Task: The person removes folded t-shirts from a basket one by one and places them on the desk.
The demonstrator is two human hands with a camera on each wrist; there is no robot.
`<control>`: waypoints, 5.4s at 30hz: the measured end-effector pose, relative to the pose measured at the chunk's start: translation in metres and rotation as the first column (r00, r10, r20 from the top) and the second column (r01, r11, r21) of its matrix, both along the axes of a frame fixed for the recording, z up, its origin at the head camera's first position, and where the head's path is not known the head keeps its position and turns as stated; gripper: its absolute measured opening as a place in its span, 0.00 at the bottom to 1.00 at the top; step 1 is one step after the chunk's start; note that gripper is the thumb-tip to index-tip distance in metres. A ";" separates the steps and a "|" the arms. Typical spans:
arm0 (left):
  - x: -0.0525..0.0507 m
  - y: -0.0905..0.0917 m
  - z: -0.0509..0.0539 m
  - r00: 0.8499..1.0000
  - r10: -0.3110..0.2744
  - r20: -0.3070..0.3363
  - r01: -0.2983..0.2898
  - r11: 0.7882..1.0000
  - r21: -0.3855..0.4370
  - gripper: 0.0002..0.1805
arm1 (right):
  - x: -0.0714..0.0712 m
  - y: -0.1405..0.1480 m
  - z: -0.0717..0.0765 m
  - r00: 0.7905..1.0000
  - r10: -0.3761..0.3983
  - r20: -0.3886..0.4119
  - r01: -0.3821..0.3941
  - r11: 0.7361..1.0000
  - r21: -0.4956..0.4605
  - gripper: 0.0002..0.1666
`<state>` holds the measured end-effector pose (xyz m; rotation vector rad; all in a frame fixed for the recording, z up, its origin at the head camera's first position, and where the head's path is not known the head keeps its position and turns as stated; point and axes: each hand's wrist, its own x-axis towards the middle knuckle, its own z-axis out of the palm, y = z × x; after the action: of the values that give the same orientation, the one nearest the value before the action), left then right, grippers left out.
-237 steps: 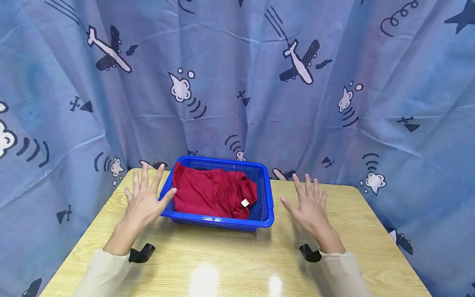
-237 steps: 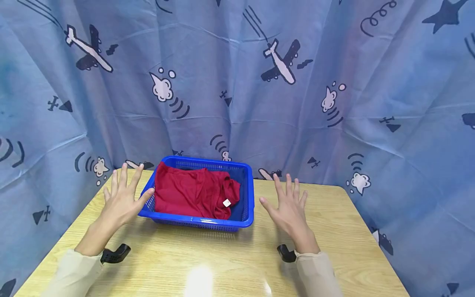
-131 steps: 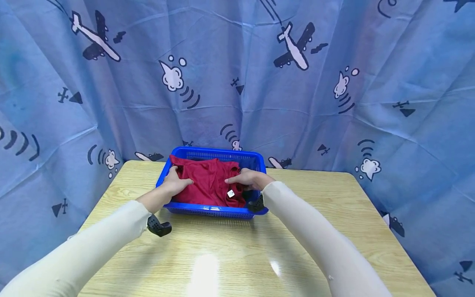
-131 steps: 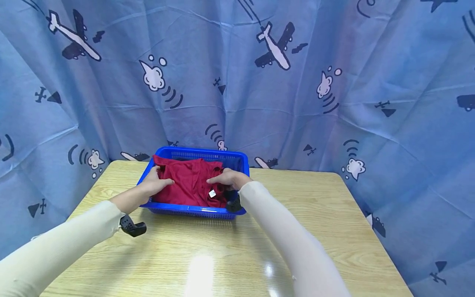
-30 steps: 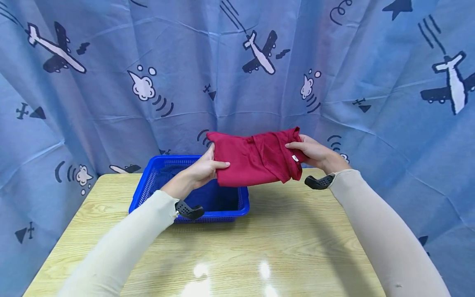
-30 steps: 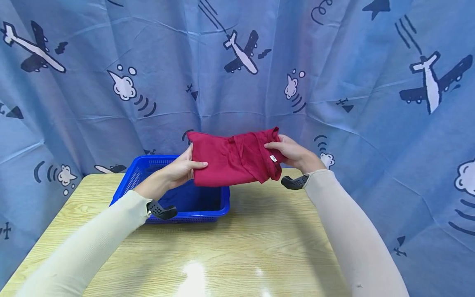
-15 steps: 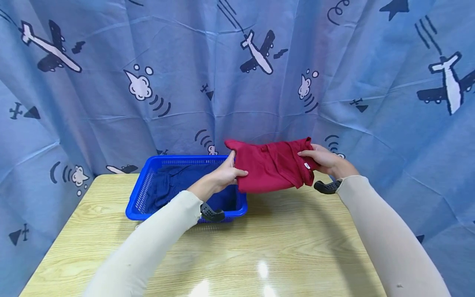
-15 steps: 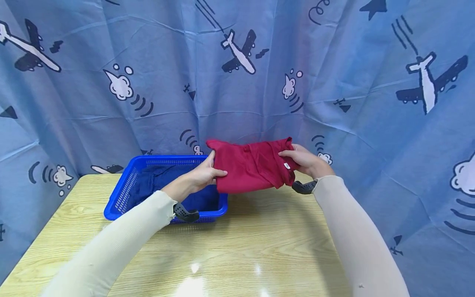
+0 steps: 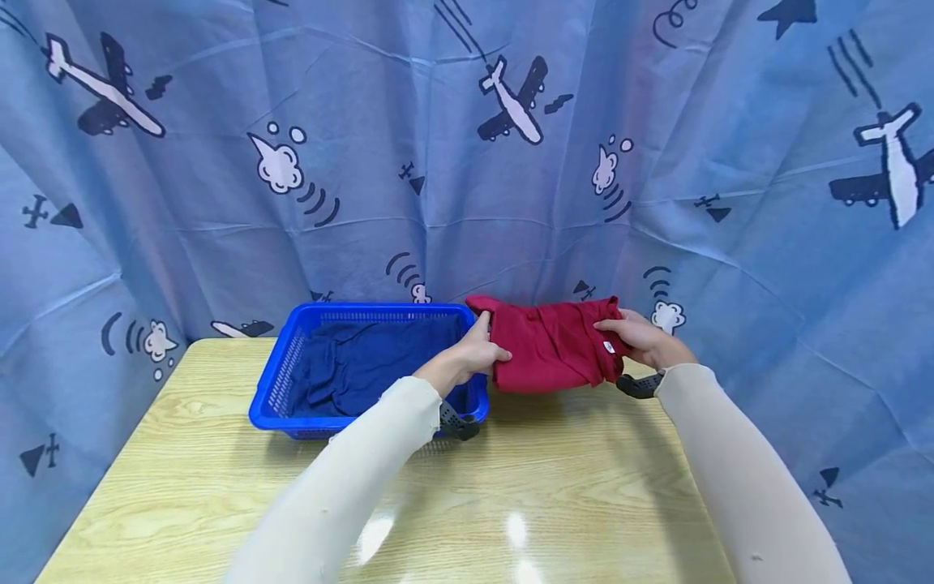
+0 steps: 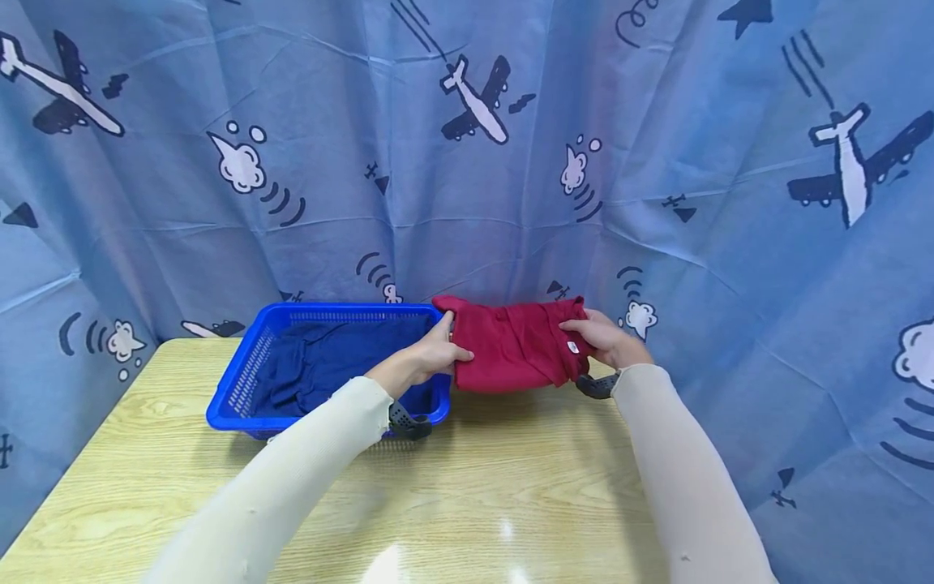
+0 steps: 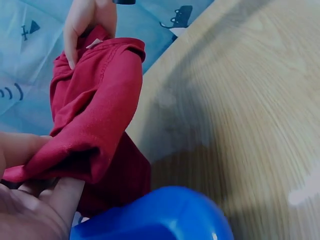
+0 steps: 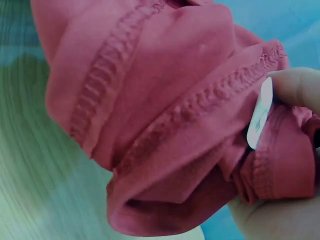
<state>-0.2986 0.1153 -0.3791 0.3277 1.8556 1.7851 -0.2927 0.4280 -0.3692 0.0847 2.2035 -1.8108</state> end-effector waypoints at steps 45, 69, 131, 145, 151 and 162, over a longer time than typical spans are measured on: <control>0.003 0.040 -0.006 0.995 0.093 -0.028 -0.096 0.911 -0.400 0.48 | -0.004 -0.005 -0.027 0.999 0.026 0.018 -0.032 0.757 0.652 0.38; 0.022 -0.033 0.018 0.997 0.014 -0.070 -0.030 0.975 -0.220 0.34 | 0.001 -0.151 0.012 0.971 0.194 -0.142 -0.139 0.934 0.328 0.32; -0.002 -0.249 -0.022 0.977 0.213 -0.020 -0.186 0.802 -0.567 0.41 | -0.025 -0.273 -0.023 0.962 -0.013 0.272 -0.037 0.983 0.178 0.57; -0.004 -0.249 -0.012 0.970 0.240 -0.027 -0.208 0.775 -0.597 0.46 | -0.029 -0.264 -0.022 0.975 0.041 0.216 -0.085 0.976 0.199 0.33; -0.006 -0.249 -0.024 0.962 0.271 0.020 -0.214 0.802 -0.558 0.42 | -0.029 -0.264 -0.020 0.984 0.113 0.140 -0.152 0.941 0.302 0.43; -0.023 -0.249 -0.034 0.950 0.311 -0.041 -0.281 0.785 -0.553 0.16 | -0.024 -0.269 -0.021 0.973 0.229 0.040 -0.229 0.915 0.332 0.35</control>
<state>-0.3213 -0.1338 -0.4129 -0.2453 2.3795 1.3171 -0.3171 0.1585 -0.3903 -0.1014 2.3865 -1.3018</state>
